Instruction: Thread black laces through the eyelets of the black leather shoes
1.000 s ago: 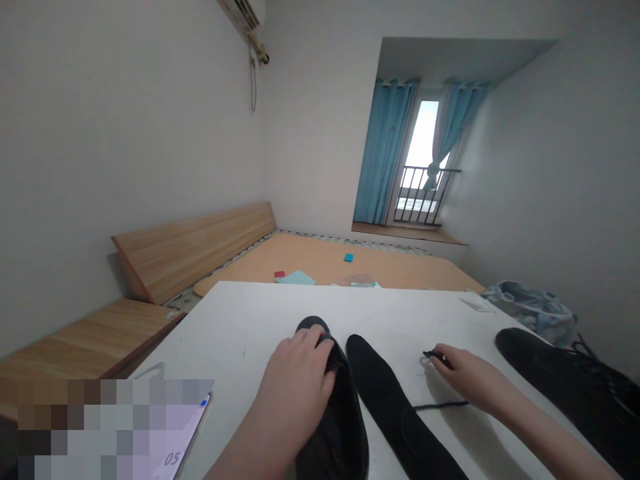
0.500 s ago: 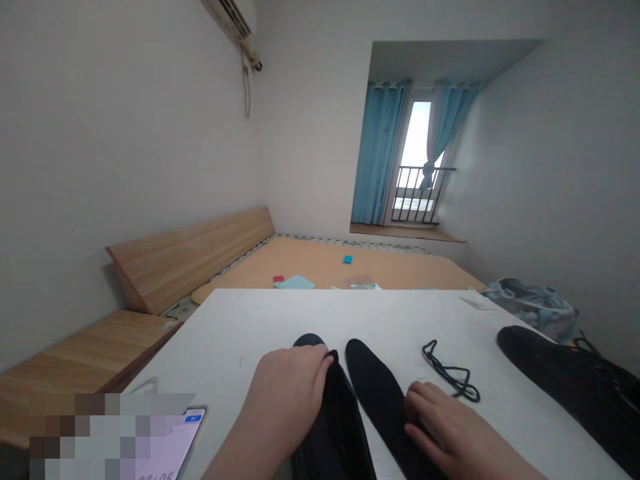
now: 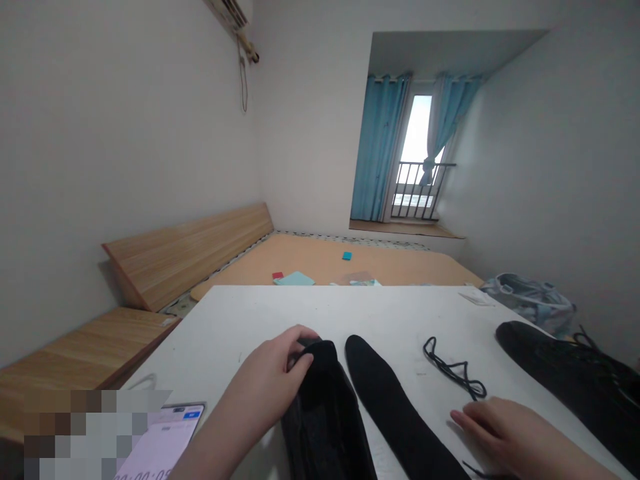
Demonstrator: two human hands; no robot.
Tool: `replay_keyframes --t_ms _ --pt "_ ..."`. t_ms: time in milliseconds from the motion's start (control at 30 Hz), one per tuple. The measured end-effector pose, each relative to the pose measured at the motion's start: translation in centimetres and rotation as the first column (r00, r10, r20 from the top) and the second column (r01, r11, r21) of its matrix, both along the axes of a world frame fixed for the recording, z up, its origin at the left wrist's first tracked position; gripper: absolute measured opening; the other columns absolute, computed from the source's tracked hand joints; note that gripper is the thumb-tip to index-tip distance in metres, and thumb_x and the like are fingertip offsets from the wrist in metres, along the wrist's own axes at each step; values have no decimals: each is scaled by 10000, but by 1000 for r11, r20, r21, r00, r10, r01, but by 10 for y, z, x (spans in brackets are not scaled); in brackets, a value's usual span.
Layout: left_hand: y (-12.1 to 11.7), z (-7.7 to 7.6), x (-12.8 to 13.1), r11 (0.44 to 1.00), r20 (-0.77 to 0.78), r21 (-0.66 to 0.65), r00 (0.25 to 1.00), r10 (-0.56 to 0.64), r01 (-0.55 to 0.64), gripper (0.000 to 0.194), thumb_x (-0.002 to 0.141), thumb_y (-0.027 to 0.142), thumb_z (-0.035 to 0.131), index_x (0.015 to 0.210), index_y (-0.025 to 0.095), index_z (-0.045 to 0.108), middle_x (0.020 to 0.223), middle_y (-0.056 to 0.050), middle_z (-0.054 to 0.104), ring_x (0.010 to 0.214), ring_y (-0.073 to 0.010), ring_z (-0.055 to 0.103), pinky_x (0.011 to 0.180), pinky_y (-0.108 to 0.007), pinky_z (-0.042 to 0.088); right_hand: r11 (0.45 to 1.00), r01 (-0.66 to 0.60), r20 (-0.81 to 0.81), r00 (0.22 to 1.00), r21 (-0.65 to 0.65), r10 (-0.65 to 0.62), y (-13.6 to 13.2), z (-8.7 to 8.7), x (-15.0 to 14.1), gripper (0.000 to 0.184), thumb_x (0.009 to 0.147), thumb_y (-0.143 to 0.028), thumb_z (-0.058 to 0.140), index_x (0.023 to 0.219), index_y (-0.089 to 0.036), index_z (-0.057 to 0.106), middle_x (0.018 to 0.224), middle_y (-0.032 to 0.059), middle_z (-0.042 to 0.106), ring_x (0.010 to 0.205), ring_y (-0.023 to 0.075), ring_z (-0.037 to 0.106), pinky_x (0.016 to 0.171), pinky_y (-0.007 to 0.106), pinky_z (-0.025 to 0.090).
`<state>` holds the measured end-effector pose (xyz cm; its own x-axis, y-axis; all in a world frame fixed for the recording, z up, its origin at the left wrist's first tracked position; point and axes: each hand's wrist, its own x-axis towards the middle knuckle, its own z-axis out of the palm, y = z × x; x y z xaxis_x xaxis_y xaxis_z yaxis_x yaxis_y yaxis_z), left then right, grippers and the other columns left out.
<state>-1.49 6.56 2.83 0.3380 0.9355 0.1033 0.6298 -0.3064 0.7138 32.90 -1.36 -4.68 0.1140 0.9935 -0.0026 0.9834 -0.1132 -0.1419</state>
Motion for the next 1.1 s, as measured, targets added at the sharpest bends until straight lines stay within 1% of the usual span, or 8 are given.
replay_keyframes --t_ms 67,133,200,300,500,633,833,1100 --pt "2 0 1 997 -42 12 996 74 -73 315 801 267 481 1110 252 540 949 -40 677 763 -189 612 699 -299 419 997 -4 108 994 -80 12 3 6 -7 434 866 -465 392 604 -228 645 643 97 684 627 281 633 575 370 402" --pt "4 -1 2 993 -62 49 992 108 -105 279 803 261 476 1080 248 506 942 -29 665 728 -180 597 665 -284 401 1000 -12 115 993 -3 12 6 13 -26 389 885 -447 363 769 -218 655 775 112 696 742 294 641 662 402 433" --pt "4 -2 2 993 -71 104 995 72 -64 176 805 221 440 963 239 515 896 -4 650 719 -165 580 641 -263 383 994 -40 28 999 104 37 9 16 -50 389 869 -490 394 998 -201 622 980 127 676 901 298 620 773 424 450" --pt "4 -3 1 988 -126 137 991 -52 69 219 756 114 383 749 224 572 806 11 629 748 -155 566 674 -254 379 986 -123 -34 991 110 127 13 14 -84 520 796 -499 520 1192 -163 540 1201 153 589 1108 324 523 919 450 410" --pt "3 -3 -2 994 -111 73 991 -75 83 317 738 105 369 726 221 664 836 0 661 810 -165 584 736 -264 406 978 -199 -117 972 65 206 18 13 -111 507 672 -388 649 1110 -150 556 1197 164 549 1115 343 466 937 468 381" --pt "3 -4 -4 996 -84 -7 993 -86 86 322 731 144 389 782 223 697 836 -3 679 792 -170 595 710 -265 419 976 -205 -153 965 67 213 20 17 -109 248 657 -193 551 905 -195 542 1058 111 567 990 290 496 865 420 406" --pt "4 -6 -8 996 -53 -30 995 -87 85 355 699 117 387 814 235 702 873 -1 680 818 -169 593 725 -267 420 963 -215 -160 957 163 241 22 13 -104 293 641 -61 418 894 -198 476 1036 94 511 913 244 491 835 401 396" --pt "2 -7 -13 991 -36 -39 991 -128 126 427 640 61 383 895 242 673 924 3 656 842 -166 582 738 -272 424 962 -232 -243 934 144 261 17 8 -98 415 645 -55 414 1035 -187 466 1313 132 373 1210 255 391 1001 401 345"
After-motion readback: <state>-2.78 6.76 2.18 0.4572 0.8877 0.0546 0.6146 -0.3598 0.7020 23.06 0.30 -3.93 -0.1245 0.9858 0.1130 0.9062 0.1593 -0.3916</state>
